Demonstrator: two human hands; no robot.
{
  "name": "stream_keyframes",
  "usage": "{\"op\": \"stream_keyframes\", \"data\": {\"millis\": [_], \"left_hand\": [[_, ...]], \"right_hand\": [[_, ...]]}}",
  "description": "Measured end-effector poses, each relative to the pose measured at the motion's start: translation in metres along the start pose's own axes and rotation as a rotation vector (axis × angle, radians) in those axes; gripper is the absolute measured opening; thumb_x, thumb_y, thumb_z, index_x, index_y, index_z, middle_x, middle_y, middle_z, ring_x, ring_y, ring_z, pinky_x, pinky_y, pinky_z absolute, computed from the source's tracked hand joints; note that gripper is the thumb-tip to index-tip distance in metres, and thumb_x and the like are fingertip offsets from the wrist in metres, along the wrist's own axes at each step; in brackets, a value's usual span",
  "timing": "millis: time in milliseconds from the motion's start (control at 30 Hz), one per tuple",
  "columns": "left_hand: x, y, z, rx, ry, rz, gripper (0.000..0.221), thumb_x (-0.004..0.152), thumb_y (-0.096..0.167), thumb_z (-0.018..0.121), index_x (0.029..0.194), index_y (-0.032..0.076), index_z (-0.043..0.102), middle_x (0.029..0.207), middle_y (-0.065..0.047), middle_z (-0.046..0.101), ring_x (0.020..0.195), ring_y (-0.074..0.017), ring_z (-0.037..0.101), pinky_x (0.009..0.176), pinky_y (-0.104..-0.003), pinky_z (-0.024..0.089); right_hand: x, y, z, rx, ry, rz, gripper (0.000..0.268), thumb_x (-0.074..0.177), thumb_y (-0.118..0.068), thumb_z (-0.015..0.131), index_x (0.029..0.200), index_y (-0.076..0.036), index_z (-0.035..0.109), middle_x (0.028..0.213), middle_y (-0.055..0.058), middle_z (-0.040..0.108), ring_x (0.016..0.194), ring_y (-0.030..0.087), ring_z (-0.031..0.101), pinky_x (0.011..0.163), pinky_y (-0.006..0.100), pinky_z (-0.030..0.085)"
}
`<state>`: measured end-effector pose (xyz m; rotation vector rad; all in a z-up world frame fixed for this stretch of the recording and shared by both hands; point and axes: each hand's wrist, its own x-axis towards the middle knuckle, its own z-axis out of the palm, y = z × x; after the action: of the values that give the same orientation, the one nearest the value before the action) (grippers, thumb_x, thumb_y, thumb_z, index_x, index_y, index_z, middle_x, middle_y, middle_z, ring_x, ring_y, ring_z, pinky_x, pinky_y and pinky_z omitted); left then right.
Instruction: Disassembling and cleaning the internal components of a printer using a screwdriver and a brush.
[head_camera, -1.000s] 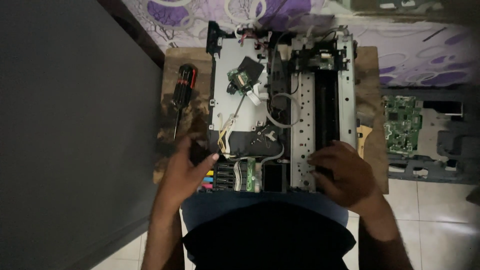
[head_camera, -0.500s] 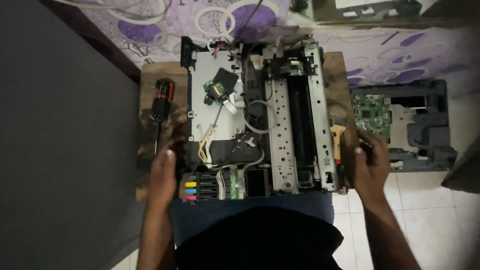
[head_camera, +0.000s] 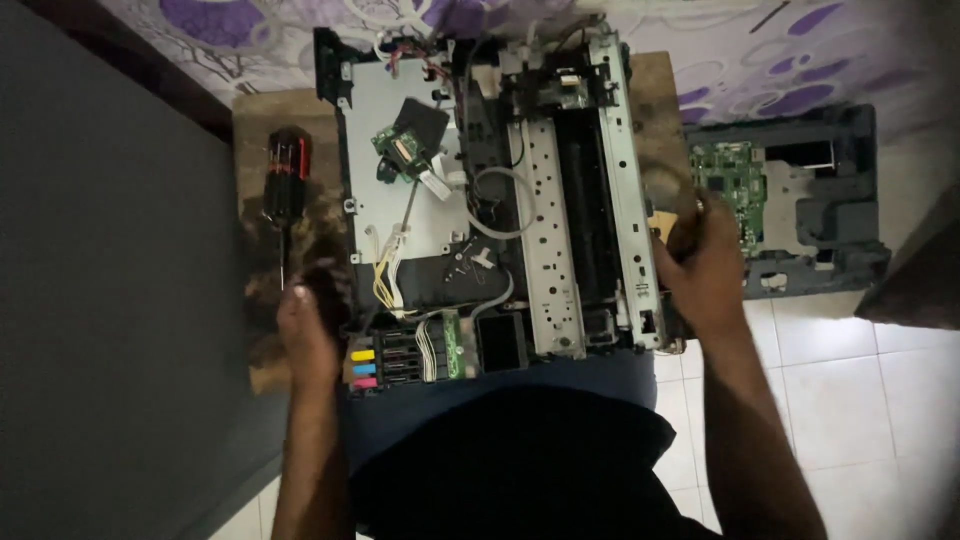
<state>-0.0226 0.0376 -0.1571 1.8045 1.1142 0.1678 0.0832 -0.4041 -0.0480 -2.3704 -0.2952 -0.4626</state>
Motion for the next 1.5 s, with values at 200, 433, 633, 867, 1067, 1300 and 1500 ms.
{"op": "stream_keyframes", "data": {"millis": [200, 433, 633, 867, 1067, 1300, 1500], "left_hand": [[0.007, -0.021, 0.012, -0.321, -0.196, 0.606, 0.042, 0.111, 0.026, 0.049, 0.138, -0.004, 0.063, 0.133, -0.032, 0.062, 0.132, -0.0357, 0.055, 0.111, -0.054, 0.040], [-0.001, 0.002, 0.014, -0.398, -0.255, 0.673, 0.040, 0.110, 0.023, 0.046, 0.133, -0.006, 0.062, 0.128, -0.032, 0.064, 0.127, -0.0337, 0.058, 0.108, -0.056, 0.043], [-0.012, 0.017, 0.010, -0.383, -0.222, 0.672, 0.042, 0.111, 0.022, 0.051, 0.129, -0.015, 0.059, 0.127, -0.041, 0.058, 0.130, -0.0483, 0.051, 0.107, -0.063, 0.039], [-0.014, 0.026, 0.005, -0.346, -0.216, 0.660, 0.042, 0.110, 0.023, 0.050, 0.131, -0.011, 0.062, 0.124, -0.036, 0.063, 0.124, -0.0468, 0.059, 0.106, -0.060, 0.042], [-0.019, 0.024, 0.006, -0.327, -0.191, 0.683, 0.033, 0.107, 0.016, 0.053, 0.123, -0.009, 0.066, 0.114, -0.035, 0.067, 0.117, -0.0498, 0.062, 0.100, -0.057, 0.046], [-0.019, 0.029, 0.002, -0.363, -0.250, 0.675, 0.032, 0.108, 0.026, 0.049, 0.117, 0.004, 0.070, 0.103, -0.022, 0.072, 0.101, -0.0277, 0.068, 0.090, -0.050, 0.051], [-0.013, 0.026, 0.005, -0.347, -0.235, 0.684, 0.028, 0.109, 0.022, 0.052, 0.118, 0.002, 0.069, 0.103, -0.024, 0.071, 0.097, -0.0299, 0.067, 0.087, -0.050, 0.051]], "right_hand": [[0.008, -0.034, -0.026, -0.216, -0.449, 0.344, 0.068, 0.097, -0.026, 0.071, 0.154, 0.001, 0.044, 0.113, 0.041, 0.066, 0.107, 0.062, 0.063, 0.090, 0.073, 0.047], [0.020, -0.039, -0.035, -0.160, -0.622, 0.399, 0.078, 0.088, -0.009, 0.067, 0.160, -0.004, 0.037, 0.123, 0.044, 0.061, 0.117, 0.064, 0.056, 0.096, 0.073, 0.044], [0.017, -0.022, -0.023, -0.140, -0.544, 0.388, 0.066, 0.093, -0.016, 0.065, 0.155, -0.005, 0.047, 0.107, 0.046, 0.065, 0.105, 0.066, 0.060, 0.087, 0.074, 0.045], [0.012, 0.008, -0.008, 0.014, -0.374, 0.362, 0.056, 0.093, -0.023, 0.076, 0.140, 0.000, 0.053, 0.092, 0.028, 0.067, 0.089, 0.051, 0.067, 0.079, 0.064, 0.049], [0.009, -0.013, -0.001, -0.072, -0.325, 0.377, 0.052, 0.092, -0.013, 0.073, 0.138, 0.001, 0.053, 0.100, 0.030, 0.069, 0.102, 0.055, 0.065, 0.085, 0.067, 0.048], [0.007, -0.019, 0.003, -0.035, -0.271, 0.338, 0.044, 0.097, -0.016, 0.079, 0.131, 0.003, 0.057, 0.097, 0.031, 0.067, 0.092, 0.048, 0.067, 0.081, 0.060, 0.050], [0.010, -0.012, 0.001, -0.077, -0.293, 0.319, 0.050, 0.096, -0.016, 0.079, 0.135, 0.004, 0.055, 0.095, 0.032, 0.067, 0.090, 0.055, 0.067, 0.079, 0.065, 0.050]]}}
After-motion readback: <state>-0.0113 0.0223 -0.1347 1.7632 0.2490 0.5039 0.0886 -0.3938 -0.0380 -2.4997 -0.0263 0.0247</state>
